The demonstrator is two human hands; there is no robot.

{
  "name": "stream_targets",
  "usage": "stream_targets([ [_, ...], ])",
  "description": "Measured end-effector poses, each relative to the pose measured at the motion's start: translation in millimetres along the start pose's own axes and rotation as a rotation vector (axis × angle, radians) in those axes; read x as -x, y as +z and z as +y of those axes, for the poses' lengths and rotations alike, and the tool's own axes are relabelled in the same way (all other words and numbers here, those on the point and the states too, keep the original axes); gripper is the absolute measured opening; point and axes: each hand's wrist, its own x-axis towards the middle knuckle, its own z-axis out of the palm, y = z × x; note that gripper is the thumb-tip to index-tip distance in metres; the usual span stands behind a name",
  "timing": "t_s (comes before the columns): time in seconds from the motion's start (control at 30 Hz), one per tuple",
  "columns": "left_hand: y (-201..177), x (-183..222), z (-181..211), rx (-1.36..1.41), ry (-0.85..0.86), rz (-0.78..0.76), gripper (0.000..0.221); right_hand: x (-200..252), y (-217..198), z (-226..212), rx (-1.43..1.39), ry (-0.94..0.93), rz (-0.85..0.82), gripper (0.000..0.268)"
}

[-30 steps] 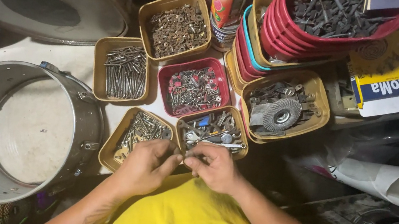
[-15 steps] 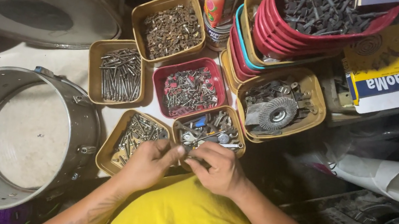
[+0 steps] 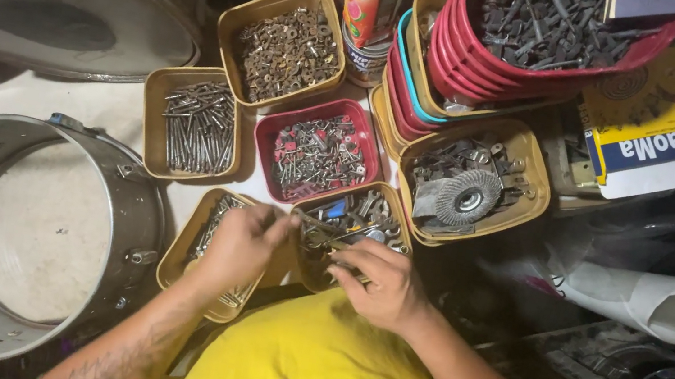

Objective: Repairing a drum by sorting through hardware bins and assembling components onto the shell.

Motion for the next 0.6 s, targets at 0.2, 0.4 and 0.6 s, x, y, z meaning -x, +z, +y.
stream_targets([
  [0.2, 24.8, -102.4, -31.2, -0.619, 0.459, 0.132, 0.032, -6.6, -18.5, -22.1, 0.034, 0.058, -0.054, 0.012],
  [0.4, 44.9, -115.8, 32.3, -0.989, 0.501, -0.267, 0.044, -13.3, -28.6, -34.7, 0.080, 0.110, -0.052, 0.012],
  [0.6, 8.2, -83.3, 49.9, -1.271, 0.430, -0.322, 0.046, 16.9, -33.6, -0.2, 0.096, 0.127, 0.003, 0.013],
])
